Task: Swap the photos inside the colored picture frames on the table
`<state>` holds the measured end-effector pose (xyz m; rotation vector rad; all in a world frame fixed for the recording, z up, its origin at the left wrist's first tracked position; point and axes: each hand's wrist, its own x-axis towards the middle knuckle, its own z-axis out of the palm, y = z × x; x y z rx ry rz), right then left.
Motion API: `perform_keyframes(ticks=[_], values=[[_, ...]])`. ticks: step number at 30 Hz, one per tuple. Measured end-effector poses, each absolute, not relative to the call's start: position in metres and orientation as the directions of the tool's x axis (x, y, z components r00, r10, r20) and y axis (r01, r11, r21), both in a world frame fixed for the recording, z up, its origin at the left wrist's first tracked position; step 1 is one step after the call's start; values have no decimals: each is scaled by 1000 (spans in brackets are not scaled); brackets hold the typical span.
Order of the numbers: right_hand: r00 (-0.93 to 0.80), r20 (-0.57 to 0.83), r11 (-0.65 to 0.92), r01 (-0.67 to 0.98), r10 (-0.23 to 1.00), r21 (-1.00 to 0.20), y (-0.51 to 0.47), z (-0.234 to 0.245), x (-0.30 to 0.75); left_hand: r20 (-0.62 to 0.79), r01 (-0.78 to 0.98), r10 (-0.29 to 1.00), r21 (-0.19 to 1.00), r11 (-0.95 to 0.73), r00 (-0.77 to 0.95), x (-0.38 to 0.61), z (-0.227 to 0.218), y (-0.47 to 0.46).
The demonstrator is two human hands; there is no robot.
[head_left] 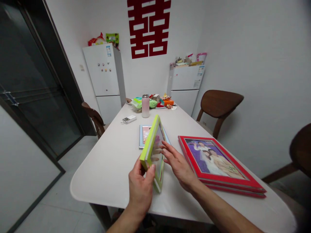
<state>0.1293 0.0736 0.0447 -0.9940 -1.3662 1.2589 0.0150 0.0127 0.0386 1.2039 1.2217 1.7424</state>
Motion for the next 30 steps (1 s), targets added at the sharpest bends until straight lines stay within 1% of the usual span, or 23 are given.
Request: perform_keyframes(ticks=[1, 2, 4, 5, 7, 10, 12, 15, 17, 19, 22, 25, 28, 30], values=[[-175, 90, 61, -165, 980, -984, 68, 50, 132, 398, 127, 878, 917, -378, -267, 16, 41, 5], [-188, 53, 3, -259, 981, -966, 62, 54, 135, 492, 262, 854, 858, -443, -168, 17, 41, -2], [-239, -19, -110, -372, 971, -922, 51, 58, 142, 620, 435, 782, 688, -581, 64, 19, 37, -14], [-263, -59, -162, -391, 963, -906, 47, 57, 147, 646, 486, 742, 599, -637, 177, 20, 33, -18], [-297, -129, -241, -377, 946, -894, 42, 52, 155, 619, 555, 703, 468, -688, 351, 21, 23, -23], [-342, -154, -265, -308, 927, -914, 43, 39, 164, 504, 627, 713, 367, -687, 487, 23, 11, -27], [-370, -153, -257, -250, 916, -934, 45, 30, 167, 438, 642, 728, 356, -679, 527, 26, 7, -28], [-364, -161, -210, -99, 917, -973, 49, 19, 170, 373, 649, 758, 392, -652, 536, 27, 6, -29], [-325, -125, -110, 65, 937, -992, 53, 11, 172, 333, 658, 775, 410, -632, 537, 25, 6, -29], [-287, -52, 25, 258, 957, -966, 56, 5, 175, 301, 675, 791, 412, -612, 534, 21, 4, -29], [-251, 47, 176, 524, 967, -833, 59, -2, 178, 289, 705, 818, 416, -575, 497, 11, 1, -29], [-255, 109, 263, 710, 961, -654, 59, -3, 179, 281, 725, 839, 421, -545, 467, 4, -3, -29], [-269, 143, 305, 829, 952, -469, 58, -3, 178, 240, 740, 850, 419, -526, 468, 1, -4, -28], [-312, 174, 356, 844, 934, -400, 59, -3, 175, 243, 728, 850, 438, -527, 468, 0, -4, -28]])
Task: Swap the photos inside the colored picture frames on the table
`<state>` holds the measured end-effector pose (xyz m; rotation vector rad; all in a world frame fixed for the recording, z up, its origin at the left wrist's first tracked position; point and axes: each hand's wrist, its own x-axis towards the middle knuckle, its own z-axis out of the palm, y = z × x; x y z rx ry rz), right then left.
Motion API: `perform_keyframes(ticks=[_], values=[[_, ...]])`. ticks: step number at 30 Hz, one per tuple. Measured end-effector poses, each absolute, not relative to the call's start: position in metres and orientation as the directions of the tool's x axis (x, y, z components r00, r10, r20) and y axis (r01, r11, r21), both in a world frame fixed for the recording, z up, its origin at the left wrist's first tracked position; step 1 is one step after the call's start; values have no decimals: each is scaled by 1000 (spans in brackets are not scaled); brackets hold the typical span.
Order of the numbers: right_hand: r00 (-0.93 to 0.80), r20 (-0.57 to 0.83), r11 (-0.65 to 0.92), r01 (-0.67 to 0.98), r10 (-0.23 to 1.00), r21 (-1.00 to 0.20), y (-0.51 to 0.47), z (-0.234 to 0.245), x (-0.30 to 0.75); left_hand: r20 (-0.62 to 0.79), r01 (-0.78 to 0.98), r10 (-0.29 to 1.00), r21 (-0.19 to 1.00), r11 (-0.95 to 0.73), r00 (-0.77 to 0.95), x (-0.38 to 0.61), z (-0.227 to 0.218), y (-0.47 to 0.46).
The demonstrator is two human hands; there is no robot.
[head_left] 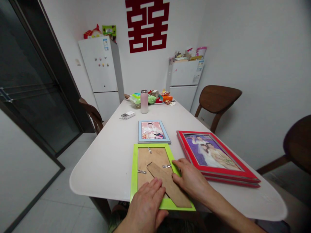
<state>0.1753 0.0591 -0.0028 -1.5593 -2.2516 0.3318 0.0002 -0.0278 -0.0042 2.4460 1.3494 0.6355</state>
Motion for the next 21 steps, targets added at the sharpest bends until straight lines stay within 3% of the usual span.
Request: perform_keyframes(ticks=[4, 13, 21], values=[[-393, 238, 455, 828, 888, -328, 68, -4, 168, 248, 714, 847, 456, -530, 470, -1, -4, -26], [-406, 258, 465, 853, 876, -238, 78, -2, 161, 83, 787, 861, 367, -495, 503, 0, 6, -28], [-478, 301, 556, 783, 825, -278, 87, 8, 134, -31, 880, 923, 317, -355, 384, -16, 17, -33]])
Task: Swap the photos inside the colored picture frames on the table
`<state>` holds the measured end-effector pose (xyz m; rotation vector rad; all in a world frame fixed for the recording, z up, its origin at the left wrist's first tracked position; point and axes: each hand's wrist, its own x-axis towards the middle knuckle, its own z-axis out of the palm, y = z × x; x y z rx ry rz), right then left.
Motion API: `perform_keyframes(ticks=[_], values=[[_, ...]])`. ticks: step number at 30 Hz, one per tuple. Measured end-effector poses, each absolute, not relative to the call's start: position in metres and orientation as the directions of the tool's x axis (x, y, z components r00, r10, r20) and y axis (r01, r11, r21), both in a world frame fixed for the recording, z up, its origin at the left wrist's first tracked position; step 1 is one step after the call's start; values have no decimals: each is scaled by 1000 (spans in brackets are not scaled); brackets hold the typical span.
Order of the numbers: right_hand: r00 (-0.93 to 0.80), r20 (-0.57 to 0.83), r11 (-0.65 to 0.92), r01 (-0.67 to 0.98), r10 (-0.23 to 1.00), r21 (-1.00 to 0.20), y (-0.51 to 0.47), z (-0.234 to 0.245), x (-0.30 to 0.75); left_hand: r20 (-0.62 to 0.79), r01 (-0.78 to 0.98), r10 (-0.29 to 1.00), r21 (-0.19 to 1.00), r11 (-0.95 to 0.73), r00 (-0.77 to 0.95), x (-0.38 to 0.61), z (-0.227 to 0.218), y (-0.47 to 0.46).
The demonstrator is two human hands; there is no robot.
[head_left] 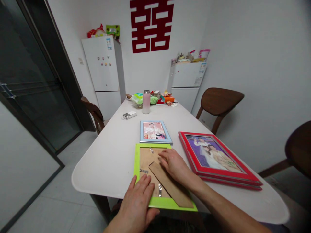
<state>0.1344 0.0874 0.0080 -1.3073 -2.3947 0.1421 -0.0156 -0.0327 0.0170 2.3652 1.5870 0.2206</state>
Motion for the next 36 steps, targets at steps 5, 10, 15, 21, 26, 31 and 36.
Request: perform_keyframes(ticks=[5, 10, 15, 21, 26, 31, 36], values=[[-427, 267, 492, 828, 864, -267, 117, 0, 101, -40, 861, 920, 370, -349, 390, -24, 17, -30], [-386, 281, 458, 848, 879, -267, 126, -12, 93, -9, 821, 916, 447, -356, 402, -27, 14, -30], [-402, 277, 473, 837, 873, -275, 126, -13, 95, -18, 818, 920, 464, -340, 392, -28, 12, -31], [-456, 281, 529, 794, 844, -299, 121, -7, 95, 3, 807, 920, 478, -346, 392, -28, 9, -30], [-567, 292, 638, 683, 770, -356, 89, 0, 94, 35, 795, 918, 488, -361, 396, -31, 5, -29], [-551, 269, 608, 653, 790, -451, 74, -2, 82, 43, 802, 922, 479, -357, 385, -29, 4, -29], [-505, 254, 561, 677, 825, -477, 79, 1, 77, 56, 800, 920, 475, -367, 389, -29, 5, -30]])
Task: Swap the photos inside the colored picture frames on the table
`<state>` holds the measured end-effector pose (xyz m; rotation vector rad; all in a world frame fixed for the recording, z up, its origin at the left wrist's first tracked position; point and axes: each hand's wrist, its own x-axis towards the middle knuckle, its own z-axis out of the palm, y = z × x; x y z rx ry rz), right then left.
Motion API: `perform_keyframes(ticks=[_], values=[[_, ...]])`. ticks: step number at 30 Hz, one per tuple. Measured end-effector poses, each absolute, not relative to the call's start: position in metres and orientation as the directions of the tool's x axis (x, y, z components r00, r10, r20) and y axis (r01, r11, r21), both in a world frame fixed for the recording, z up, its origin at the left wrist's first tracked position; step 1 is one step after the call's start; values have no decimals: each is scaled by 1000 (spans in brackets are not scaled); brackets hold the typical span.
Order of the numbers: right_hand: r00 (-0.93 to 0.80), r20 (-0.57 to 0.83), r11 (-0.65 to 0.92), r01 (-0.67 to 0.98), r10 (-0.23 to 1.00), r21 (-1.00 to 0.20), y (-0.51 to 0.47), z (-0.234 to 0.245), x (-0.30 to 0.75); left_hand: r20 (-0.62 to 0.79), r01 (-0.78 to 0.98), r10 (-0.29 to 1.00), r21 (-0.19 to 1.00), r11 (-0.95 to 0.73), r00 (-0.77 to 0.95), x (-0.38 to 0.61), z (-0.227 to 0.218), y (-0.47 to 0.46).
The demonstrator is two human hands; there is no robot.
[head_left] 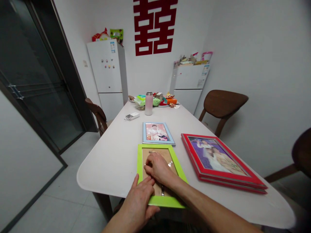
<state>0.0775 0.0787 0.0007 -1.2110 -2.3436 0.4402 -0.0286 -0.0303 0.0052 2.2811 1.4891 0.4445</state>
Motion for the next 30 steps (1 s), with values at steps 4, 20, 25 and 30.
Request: perform_keyframes(ticks=[4, 20, 25, 30], values=[[-630, 234, 642, 560, 741, -524, 71, 14, 106, 82, 781, 913, 491, -385, 399, -33, 4, -31], [-567, 177, 568, 649, 805, -505, 41, 7, 140, 148, 744, 898, 514, -428, 415, -36, -4, -29], [-497, 151, 505, 725, 854, -469, 43, 9, 142, 134, 739, 926, 567, -363, 352, -36, -4, -29], [-467, 187, 496, 733, 865, -465, 47, 27, 141, 180, 568, 976, 794, -216, 119, -32, 1, -21]])
